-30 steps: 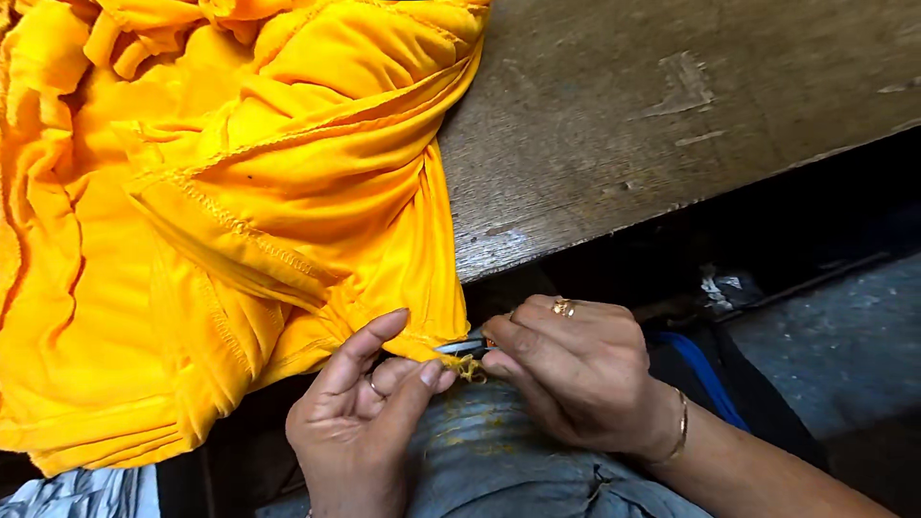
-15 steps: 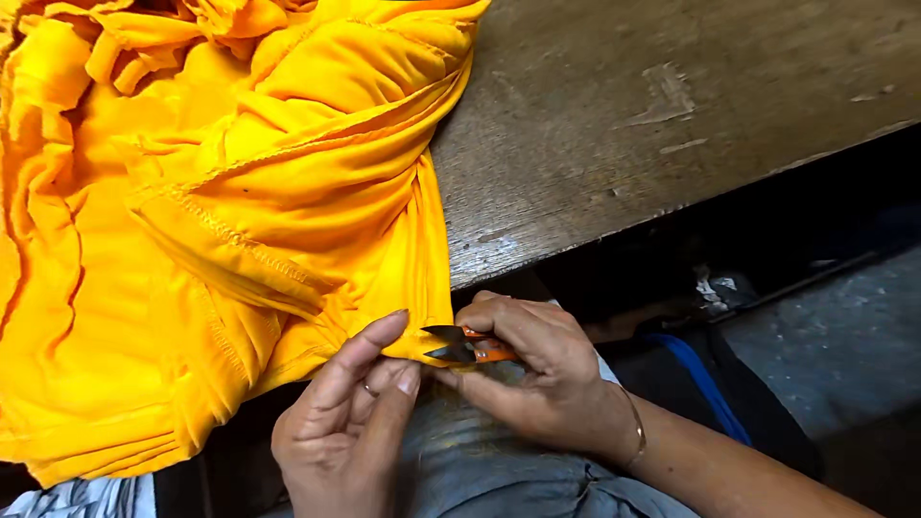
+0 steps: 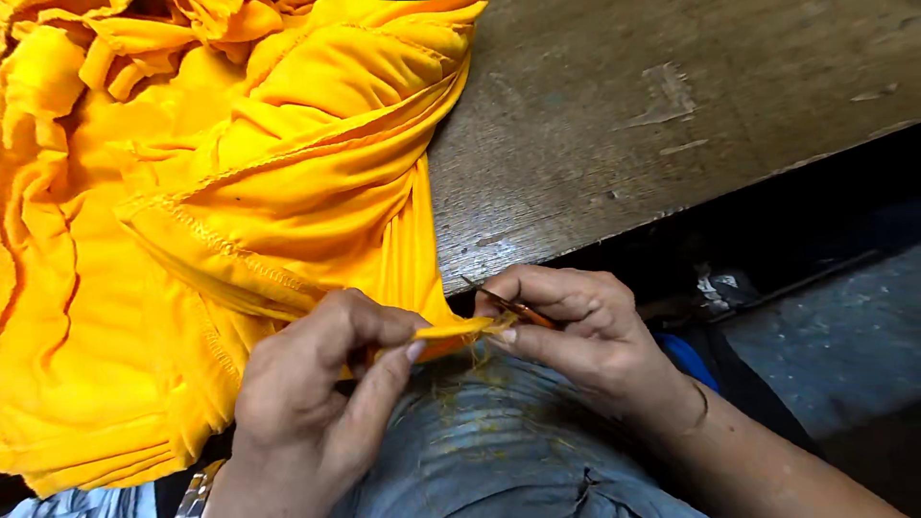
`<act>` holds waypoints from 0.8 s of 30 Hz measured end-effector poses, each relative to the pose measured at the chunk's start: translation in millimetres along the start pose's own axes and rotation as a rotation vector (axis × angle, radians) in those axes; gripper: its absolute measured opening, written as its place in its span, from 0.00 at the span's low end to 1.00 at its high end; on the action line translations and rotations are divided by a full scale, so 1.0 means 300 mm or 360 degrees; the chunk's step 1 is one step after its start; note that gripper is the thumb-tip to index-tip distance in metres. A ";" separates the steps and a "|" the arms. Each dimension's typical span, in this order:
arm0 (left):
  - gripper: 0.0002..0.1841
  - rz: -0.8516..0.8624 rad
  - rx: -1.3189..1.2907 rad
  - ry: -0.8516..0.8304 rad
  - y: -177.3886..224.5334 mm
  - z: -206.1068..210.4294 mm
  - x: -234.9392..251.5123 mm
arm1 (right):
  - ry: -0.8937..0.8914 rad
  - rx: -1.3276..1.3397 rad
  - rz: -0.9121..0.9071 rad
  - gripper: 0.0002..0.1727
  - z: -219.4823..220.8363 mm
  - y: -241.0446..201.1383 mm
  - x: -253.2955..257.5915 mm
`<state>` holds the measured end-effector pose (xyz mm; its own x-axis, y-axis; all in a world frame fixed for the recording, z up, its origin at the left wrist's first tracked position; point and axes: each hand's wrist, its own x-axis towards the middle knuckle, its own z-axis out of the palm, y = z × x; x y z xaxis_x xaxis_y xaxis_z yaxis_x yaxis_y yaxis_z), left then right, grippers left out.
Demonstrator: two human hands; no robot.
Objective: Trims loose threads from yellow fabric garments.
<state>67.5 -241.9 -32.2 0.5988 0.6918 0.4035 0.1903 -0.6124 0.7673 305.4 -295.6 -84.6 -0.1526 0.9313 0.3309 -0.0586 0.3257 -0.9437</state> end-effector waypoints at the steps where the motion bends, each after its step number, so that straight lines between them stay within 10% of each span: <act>1: 0.08 -0.0109 -0.0032 0.0005 0.009 0.000 0.007 | 0.0056 -0.0030 0.0038 0.07 0.002 -0.003 0.000; 11: 0.18 -0.0902 -0.0439 0.0270 0.048 0.004 0.021 | 0.0131 -0.1463 -0.0418 0.24 0.028 -0.057 -0.064; 24: 0.24 -0.1152 -0.0928 0.0576 0.079 0.052 -0.003 | 0.0149 -0.1652 -0.0494 0.23 0.073 -0.052 -0.061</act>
<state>83.6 -262.9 -22.0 0.1976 0.9586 -0.2052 -0.0542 0.2197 0.9741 287.5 -321.2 -75.8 -0.1964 0.7789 0.5956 0.7876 0.4872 -0.3774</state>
